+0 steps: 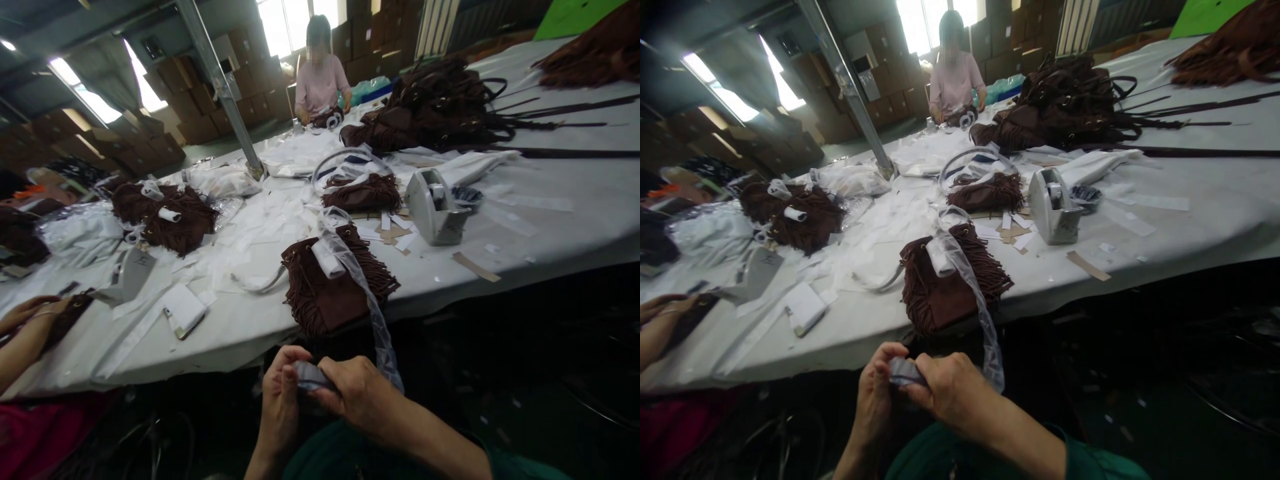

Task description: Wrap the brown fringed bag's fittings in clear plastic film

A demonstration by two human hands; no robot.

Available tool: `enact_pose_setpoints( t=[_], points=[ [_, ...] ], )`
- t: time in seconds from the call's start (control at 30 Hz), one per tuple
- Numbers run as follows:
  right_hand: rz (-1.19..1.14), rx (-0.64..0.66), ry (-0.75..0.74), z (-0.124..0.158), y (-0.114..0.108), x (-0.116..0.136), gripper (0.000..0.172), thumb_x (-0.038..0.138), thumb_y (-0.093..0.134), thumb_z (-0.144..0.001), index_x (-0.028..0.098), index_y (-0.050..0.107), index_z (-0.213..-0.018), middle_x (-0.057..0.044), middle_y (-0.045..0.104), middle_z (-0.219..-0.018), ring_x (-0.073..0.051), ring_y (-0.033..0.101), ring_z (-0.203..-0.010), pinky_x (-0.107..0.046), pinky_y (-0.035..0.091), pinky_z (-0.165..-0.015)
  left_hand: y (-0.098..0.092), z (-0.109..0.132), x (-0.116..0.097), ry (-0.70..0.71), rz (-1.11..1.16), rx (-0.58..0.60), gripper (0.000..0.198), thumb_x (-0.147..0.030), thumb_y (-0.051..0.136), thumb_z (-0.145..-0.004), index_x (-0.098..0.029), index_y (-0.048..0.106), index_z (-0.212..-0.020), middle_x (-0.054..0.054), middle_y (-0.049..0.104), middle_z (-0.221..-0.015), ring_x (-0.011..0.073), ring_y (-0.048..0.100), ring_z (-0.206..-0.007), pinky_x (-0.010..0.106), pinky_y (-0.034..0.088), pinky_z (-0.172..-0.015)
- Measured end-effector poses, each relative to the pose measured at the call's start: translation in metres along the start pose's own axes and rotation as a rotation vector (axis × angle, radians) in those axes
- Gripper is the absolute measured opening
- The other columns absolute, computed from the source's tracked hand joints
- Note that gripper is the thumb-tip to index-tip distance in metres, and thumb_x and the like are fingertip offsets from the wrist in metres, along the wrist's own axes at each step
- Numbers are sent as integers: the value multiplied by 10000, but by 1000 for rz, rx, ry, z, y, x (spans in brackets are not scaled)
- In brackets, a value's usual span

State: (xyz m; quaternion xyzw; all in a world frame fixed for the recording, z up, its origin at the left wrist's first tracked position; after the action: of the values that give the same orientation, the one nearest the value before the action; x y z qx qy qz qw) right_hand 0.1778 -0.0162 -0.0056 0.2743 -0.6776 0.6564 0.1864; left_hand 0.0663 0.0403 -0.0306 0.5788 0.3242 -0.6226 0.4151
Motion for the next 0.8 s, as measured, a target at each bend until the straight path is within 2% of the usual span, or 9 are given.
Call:
enact_pose_setpoints(
  t=[0.1, 0.17, 0.23, 0.4, 0.5, 0.57, 0.7, 0.73, 0.8],
  points=[
    [56, 60, -17, -1, 13, -4, 261, 398, 568, -908, 143, 582, -956, -60, 701, -784, -210, 673, -719, -267, 374, -593, 5, -4, -10, 22, -270, 181, 636, -710, 583, -723, -163, 606, -1047, 6, 580, -724, 132, 486, -604, 215, 374, -544],
    [55, 114, -13, -2, 20, -7, 254, 383, 588, -895, 140, 598, -966, -70, 708, -800, -223, 679, -731, -274, 393, -608, 10, -5, -14, 19, -441, 290, 521, -587, 667, -732, -182, 639, -1058, 16, 627, -772, 151, 530, -659, 225, 398, -594],
    [-7, 140, -1, -4, 21, -10, 223, 362, 609, -881, 161, 606, -977, -63, 715, -848, -222, 685, -780, -271, 410, -647, 11, -6, -15, -2, -499, 296, 338, -461, 638, -805, -182, 683, -990, 26, 658, -776, 162, 564, -693, 228, 416, -629],
    [-167, 121, 51, -12, 7, -13, 458, 557, 718, -729, 198, 589, -983, -17, 704, -833, -209, 673, -748, -245, 364, -584, -11, -13, 0, -58, -99, -177, 381, -508, 565, -850, -149, 651, -755, 2, 585, -619, 111, 491, -526, 195, 371, -492],
    [-203, 70, 94, -17, -1, -14, 263, 435, 634, -850, 190, 575, -924, -4, 695, -782, -170, 664, -686, -233, 335, -550, -13, -18, 4, -24, 95, -291, 414, -558, 525, -862, -164, 597, -754, -9, 556, -621, 108, 483, -530, 195, 385, -502],
    [-149, 70, 111, -18, -3, -15, 157, 327, 611, -879, 178, 572, -908, -18, 700, -783, -177, 670, -697, -239, 338, -560, -6, -24, -5, -2, 33, -164, 492, -643, 462, -851, -174, 610, -864, -4, 563, -646, 118, 491, -552, 204, 392, -516],
    [-6, 189, 89, -16, 5, -16, 221, 305, 688, -818, 149, 594, -943, -68, 716, -811, -239, 683, -730, -277, 352, -589, 19, -27, -27, 15, -423, 352, 642, -687, 668, -658, -204, 644, -1081, 15, 631, -763, 149, 538, -647, 218, 407, -581],
    [-7, 216, 78, -15, 7, -15, 247, 319, 702, -804, 148, 598, -948, -73, 717, -822, -245, 682, -727, -282, 353, -590, 22, -25, -30, 15, -505, 427, 591, -618, 731, -647, -214, 663, -1072, 21, 656, -807, 161, 565, -689, 220, 423, -620],
    [-66, 224, 64, -15, 5, -12, 286, 352, 725, -780, 160, 602, -953, -62, 716, -860, -238, 679, -747, -279, 363, -602, 20, -22, -33, 9, -546, 439, 442, -494, 756, -692, -218, 694, -1031, 32, 692, -871, 182, 607, -757, 227, 450, -686]
  ],
)
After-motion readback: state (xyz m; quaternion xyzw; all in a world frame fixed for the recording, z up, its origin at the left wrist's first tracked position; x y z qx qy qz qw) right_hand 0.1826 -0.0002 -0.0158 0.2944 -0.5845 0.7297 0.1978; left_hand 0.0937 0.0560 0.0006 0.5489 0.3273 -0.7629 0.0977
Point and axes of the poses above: each hand's wrist, its own z-axis away from the middle knuckle, its own y-axis out of the palm, x = y × z, the point moved 7 cm from there along -z, towards the middle knuckle
